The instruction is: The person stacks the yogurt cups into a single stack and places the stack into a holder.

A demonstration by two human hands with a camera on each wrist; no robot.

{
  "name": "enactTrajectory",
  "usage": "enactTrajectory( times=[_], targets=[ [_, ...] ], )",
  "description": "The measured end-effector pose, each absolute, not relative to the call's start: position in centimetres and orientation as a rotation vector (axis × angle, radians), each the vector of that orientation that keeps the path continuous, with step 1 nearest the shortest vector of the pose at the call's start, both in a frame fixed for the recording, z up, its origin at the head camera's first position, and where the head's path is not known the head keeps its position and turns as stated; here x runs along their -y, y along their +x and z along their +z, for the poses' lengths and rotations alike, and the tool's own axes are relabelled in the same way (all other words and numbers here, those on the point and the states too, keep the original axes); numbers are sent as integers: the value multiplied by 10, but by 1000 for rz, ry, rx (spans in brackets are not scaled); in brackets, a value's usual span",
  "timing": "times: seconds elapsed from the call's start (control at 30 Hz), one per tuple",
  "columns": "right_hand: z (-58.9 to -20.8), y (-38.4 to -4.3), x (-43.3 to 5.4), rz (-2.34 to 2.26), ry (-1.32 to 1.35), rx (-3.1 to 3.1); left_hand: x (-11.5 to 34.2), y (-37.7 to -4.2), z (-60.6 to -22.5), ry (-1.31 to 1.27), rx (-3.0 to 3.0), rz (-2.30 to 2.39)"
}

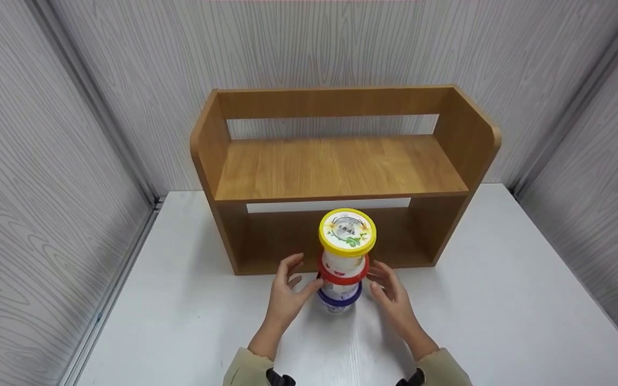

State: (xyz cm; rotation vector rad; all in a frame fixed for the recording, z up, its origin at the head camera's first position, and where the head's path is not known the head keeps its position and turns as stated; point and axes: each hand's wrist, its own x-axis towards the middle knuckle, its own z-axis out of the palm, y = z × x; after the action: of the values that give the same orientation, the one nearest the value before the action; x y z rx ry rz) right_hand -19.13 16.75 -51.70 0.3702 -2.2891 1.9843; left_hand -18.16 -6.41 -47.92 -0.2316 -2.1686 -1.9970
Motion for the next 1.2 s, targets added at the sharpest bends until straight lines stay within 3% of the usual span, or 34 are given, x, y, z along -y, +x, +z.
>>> enactTrajectory(
  times=[0.4, 0.73, 1.2],
  targets=[
    [-532, -193, -172, 2048, 278, 2332, 68, -184, -505, -137, 2209, -2122],
    [-570, -206, -177, 2045, 233, 2401, 69, -201, -554, -102, 2302, -2138],
    [-578, -208, -173, 2095, 303, 2401, 64, -202, -569, -53, 2343, -2190]
  ],
)
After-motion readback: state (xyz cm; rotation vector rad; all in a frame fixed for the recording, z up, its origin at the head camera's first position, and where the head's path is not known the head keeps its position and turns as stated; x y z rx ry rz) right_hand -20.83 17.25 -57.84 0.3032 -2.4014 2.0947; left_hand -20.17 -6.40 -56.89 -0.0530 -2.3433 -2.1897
